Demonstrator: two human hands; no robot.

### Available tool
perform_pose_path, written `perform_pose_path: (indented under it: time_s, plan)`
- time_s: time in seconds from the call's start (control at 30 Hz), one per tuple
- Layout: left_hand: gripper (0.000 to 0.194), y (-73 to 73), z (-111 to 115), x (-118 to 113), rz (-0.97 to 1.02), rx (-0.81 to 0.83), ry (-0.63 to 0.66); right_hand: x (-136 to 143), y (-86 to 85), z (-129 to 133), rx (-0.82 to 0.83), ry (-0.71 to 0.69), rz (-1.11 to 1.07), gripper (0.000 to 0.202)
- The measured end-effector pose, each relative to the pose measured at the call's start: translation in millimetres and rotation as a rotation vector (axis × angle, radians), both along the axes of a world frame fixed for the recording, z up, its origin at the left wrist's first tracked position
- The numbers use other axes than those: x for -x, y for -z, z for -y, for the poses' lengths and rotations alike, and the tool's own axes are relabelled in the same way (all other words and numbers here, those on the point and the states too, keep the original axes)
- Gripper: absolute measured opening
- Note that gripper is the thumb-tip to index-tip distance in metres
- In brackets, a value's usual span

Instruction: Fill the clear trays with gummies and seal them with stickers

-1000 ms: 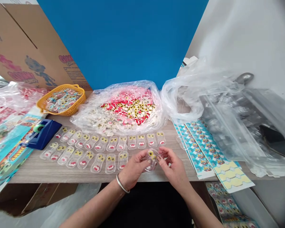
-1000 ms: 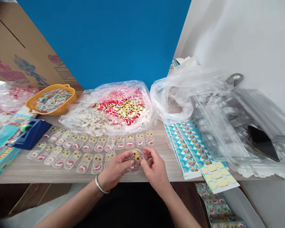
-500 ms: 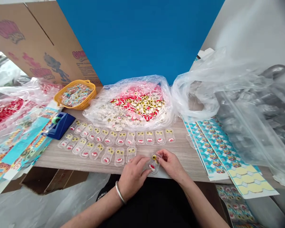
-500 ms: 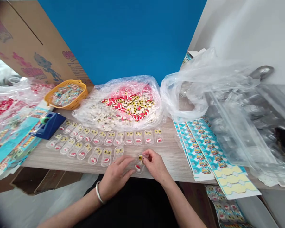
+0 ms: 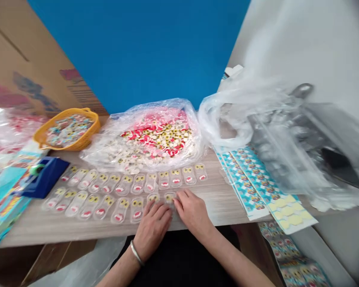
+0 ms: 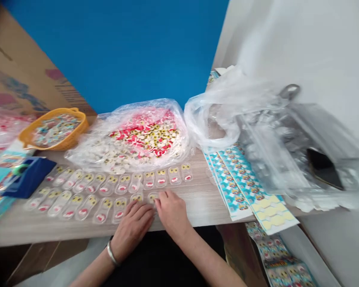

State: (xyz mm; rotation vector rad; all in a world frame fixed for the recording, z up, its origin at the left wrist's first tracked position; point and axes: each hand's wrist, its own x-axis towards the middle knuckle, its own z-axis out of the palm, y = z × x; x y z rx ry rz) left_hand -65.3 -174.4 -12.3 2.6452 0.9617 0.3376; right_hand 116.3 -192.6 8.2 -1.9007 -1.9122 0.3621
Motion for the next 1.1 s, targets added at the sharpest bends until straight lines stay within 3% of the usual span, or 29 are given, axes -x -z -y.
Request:
perform_pose_path:
  time_s: [0.1,0.27,0.4,0.5,0.57,0.7,0.77,0.83,0.93,1.03,1.1]
  plan:
    - [0.025,3.6,-3,0,0.035,-0.099,-0.057,-38,-4.1,13,-0.003,0.123,0.013,0.01]
    - [0.019,2.8,-8,-4,0.03,-0.236,-0.029,-124,3.8,21,-0.093,0.432,0.263,0.011]
    - [0.022,-5.2,-8,-8,0.068,-0.23,-0.027,-155,14.1,16,-0.053,0.484,0.298,0.011]
    - [0.021,-12.8,-8,-17,0.179,-0.111,-0.062,-149,17.3,15,-0.125,0.493,0.07,0.014]
    - [0.018,-19.6,-8,-29,0.284,0.075,-0.113,-138,16.1,16,-0.159,0.521,-0.301,0.014]
    - [0.021,-36.7,-16,-69,0.474,0.641,-0.294,-112,6.1,21,-0.083,0.537,-1.187,0.025]
    - [0.028,-44.8,-21,-91,0.62,0.956,-0.375,-99,-0.5,24,-0.032,0.524,-1.415,0.028]
    - [0.041,-51.6,-25,-109,0.77,1.171,-0.451,-88,-6.0,28,-0.006,0.489,-1.428,0.028]
    - [0.059,-56.9,-27,-124,0.919,1.323,-0.523,-71,-9.9,34,-0.043,0.372,-1.103,0.021]
    - [0.062,-53.7,-25,-124,0.974,1.413,-0.528,-55,-10.7,35,-0.144,0.181,-0.728,0.011]
    - [0.058,-49.2,-26,-117,0.987,1.433,-0.531,-46,-12.6,32,-0.196,0.095,-0.601,0.011]
